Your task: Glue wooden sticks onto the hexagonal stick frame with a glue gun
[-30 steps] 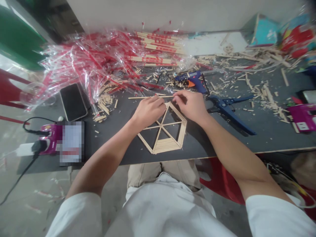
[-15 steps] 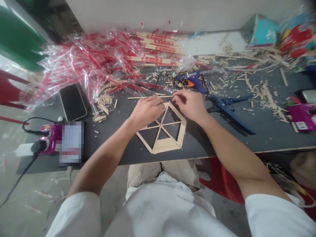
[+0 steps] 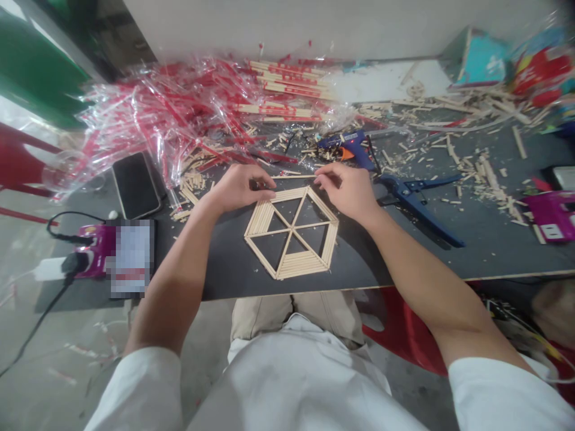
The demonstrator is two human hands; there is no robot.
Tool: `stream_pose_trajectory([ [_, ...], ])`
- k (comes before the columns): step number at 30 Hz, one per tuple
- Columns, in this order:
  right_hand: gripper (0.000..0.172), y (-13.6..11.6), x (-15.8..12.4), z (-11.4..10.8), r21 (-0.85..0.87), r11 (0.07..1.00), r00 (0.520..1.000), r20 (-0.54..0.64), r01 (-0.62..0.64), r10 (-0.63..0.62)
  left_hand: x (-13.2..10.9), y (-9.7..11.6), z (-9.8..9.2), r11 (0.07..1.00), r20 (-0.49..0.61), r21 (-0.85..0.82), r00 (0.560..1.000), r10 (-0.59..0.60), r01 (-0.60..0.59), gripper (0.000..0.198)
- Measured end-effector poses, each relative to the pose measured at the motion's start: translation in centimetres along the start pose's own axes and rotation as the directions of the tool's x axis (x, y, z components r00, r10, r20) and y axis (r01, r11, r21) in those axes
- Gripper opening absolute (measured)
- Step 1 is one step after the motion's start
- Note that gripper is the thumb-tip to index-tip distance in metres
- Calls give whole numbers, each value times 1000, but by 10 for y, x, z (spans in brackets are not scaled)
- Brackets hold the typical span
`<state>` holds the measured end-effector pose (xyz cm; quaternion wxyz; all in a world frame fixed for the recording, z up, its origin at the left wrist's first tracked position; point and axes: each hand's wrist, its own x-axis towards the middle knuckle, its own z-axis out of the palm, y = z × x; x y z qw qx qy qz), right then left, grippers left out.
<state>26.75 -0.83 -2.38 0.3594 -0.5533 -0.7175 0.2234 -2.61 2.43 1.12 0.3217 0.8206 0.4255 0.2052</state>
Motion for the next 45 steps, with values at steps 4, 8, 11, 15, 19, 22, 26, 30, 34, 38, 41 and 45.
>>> stream_pose_trajectory([
  [4,15,0,0,0,-7,1000,1000,-1,-3,3,0,-2,2,999,42,-22,999,-28,29,30],
  [8,16,-1,1,-1,-14,1000,1000,4,-6,6,0,-3,1,999,49,-32,998,-41,42,32],
  [11,16,0,1,-1,-9,1000,1000,1,5,-5,0,-3,1,998,49,-40,998,-47,49,31],
  [15,17,1,1,0,10,1000,1000,-5,11,-11,0,-2,1,997,56,-46,997,-57,59,30],
  [19,16,1,1,0,-2,1000,1000,0,5,-5,1,-2,1,998,53,-36,997,-57,59,29],
  [22,16,0,0,-1,-13,1000,1000,4,0,0,1,-3,1,998,60,-39,997,-52,55,27],
  [26,18,-2,0,-1,-24,1000,1000,-2,18,-18,2,-5,1,997,74,-50,996,-49,53,26],
  [30,14,-3,0,0,-69,997,999,-26,19,-21,2,-6,2,997,77,-50,996,-51,55,26],
  [34,17,-3,1,-1,-108,994,999,-54,-12,6,2,-7,3,997,78,-61,996,-47,52,30],
  [38,14,0,1,-1,-30,999,999,-23,-39,39,2,-8,3,997,73,-59,996,-41,45,29],
  [41,18,3,1,0,72,997,999,-5,-38,38,2,-7,3,998,76,-52,996,-42,47,27],
  [45,20,1,1,-1,139,990,999,-33,-23,28,3,-6,3,998,69,-39,997,-45,48,24],
])
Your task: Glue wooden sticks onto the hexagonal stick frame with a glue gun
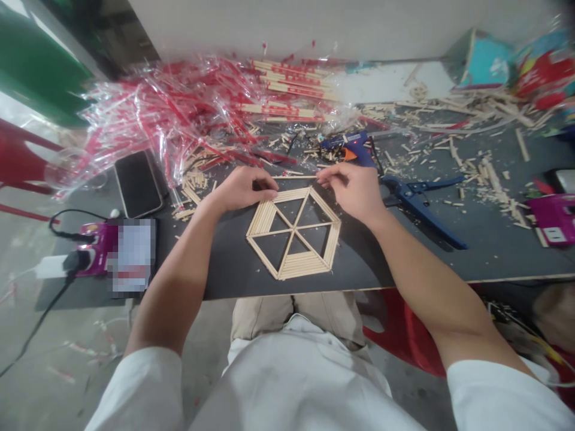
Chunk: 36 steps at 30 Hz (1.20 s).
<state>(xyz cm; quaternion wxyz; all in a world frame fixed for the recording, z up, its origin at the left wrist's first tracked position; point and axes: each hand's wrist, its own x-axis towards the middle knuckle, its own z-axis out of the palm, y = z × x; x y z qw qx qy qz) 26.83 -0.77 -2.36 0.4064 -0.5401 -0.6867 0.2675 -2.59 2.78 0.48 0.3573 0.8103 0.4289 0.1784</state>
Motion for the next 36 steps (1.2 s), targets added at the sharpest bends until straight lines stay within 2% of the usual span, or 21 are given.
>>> stream_pose_trajectory([
  [9,17,-10,0,-4,27,1000,998,-61,-2,3,1,-4,1,1000,-13,-3,1000,21,-21,26],
  [13,19,2,4,-5,-146,989,990,-142,-17,-4,1,-6,2,1000,-19,-11,999,29,-29,29],
  [16,23,8,5,-5,-189,982,986,-168,-28,-5,0,-4,2,1000,-19,-4,1000,22,-22,30],
  [19,19,6,3,-4,-205,978,990,-128,30,-57,0,-1,2,1000,-19,-2,1000,14,-14,30],
  [22,13,-2,-1,0,-239,957,984,-25,167,-178,-1,0,1,1000,0,-5,1000,13,-13,31],
  [26,13,-11,-6,9,-272,896,936,93,351,-339,0,-1,2,1000,9,9,1000,25,-25,32],
  [28,13,-14,-8,15,-309,836,890,128,454,-437,1,-2,2,1000,8,1,1000,19,-19,33],
  [30,6,-18,-11,22,-372,752,836,161,544,-525,1,-3,3,1000,2,-6,1000,13,-13,33],
  [33,15,-26,-13,30,-476,622,766,200,621,-611,2,-3,4,1000,-9,-1,1000,25,-25,31],
  [36,22,-31,-15,32,-535,562,741,199,631,-642,2,-5,4,999,2,-2,999,52,-52,33],
])
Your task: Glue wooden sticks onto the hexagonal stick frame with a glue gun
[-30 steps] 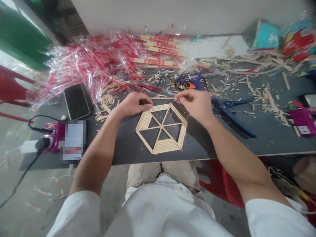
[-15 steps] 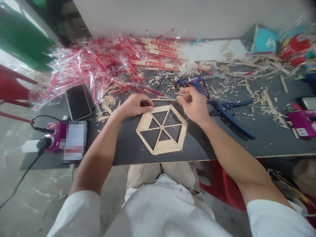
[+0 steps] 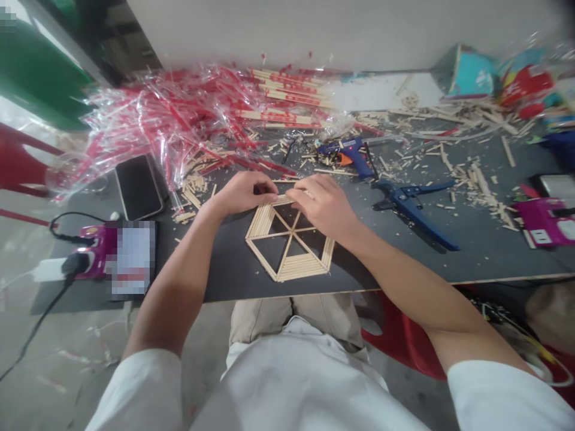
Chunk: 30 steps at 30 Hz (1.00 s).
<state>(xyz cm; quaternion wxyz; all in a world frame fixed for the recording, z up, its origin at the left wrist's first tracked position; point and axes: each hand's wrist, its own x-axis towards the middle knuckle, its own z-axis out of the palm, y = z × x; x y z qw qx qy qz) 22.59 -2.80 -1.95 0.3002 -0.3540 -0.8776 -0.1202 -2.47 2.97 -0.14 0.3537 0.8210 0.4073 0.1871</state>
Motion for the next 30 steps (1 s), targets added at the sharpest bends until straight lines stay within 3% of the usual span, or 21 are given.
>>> stream_pose_trajectory([
  [9,25,2,-1,-1,28,999,995,96,-38,36,0,-5,-2,999,29,-1,998,48,-48,39],
  [30,29,2,-4,2,9,1000,995,99,-27,26,0,-1,-2,999,34,26,999,32,-33,28],
])
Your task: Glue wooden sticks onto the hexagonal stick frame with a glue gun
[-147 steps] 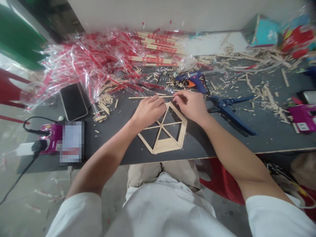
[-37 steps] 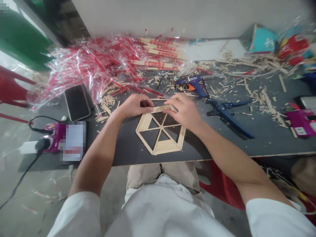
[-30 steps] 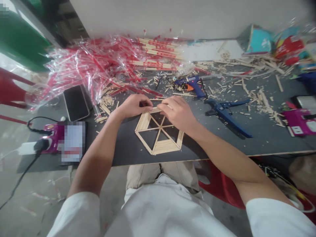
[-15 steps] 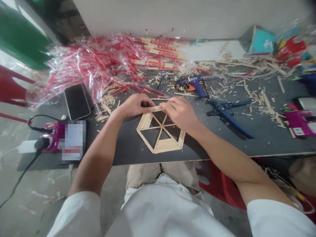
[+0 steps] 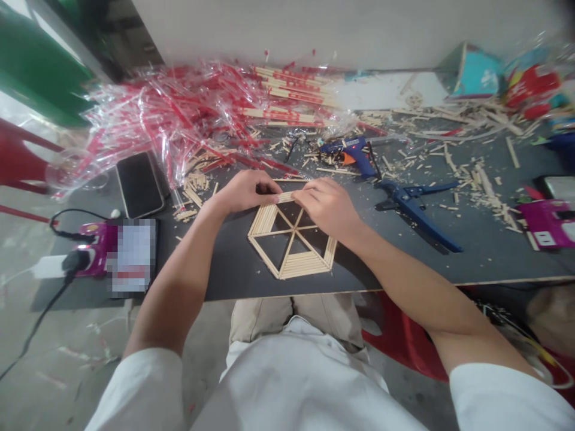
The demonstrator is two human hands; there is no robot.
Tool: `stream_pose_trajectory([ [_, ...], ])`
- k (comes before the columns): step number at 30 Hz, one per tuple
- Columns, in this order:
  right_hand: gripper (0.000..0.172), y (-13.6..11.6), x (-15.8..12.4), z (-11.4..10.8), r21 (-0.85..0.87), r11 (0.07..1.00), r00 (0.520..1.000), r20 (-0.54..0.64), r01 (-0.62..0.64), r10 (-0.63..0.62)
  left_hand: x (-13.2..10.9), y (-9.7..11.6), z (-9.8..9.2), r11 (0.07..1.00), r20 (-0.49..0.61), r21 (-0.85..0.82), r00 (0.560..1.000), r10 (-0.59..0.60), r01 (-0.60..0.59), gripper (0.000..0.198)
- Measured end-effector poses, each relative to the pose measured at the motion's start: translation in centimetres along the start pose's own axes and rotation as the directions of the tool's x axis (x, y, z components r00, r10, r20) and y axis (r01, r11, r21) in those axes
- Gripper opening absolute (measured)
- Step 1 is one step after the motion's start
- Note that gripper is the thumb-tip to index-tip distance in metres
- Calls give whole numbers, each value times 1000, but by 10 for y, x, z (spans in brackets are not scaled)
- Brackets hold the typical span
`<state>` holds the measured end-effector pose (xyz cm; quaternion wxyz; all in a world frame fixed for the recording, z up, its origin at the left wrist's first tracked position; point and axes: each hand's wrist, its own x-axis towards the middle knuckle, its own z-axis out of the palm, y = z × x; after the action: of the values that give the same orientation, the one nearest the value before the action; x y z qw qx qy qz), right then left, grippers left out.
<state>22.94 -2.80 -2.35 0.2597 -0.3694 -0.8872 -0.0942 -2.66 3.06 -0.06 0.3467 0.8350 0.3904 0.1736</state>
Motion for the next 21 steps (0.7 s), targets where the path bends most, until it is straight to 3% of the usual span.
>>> stream_pose_trajectory([
  [14,28,4,-1,-5,67,997,999,50,-26,22,1,-2,0,999,-12,53,1000,1,0,34],
  [21,29,28,-7,-11,188,958,971,-59,-218,232,1,-1,0,999,-14,52,1000,-11,12,35],
])
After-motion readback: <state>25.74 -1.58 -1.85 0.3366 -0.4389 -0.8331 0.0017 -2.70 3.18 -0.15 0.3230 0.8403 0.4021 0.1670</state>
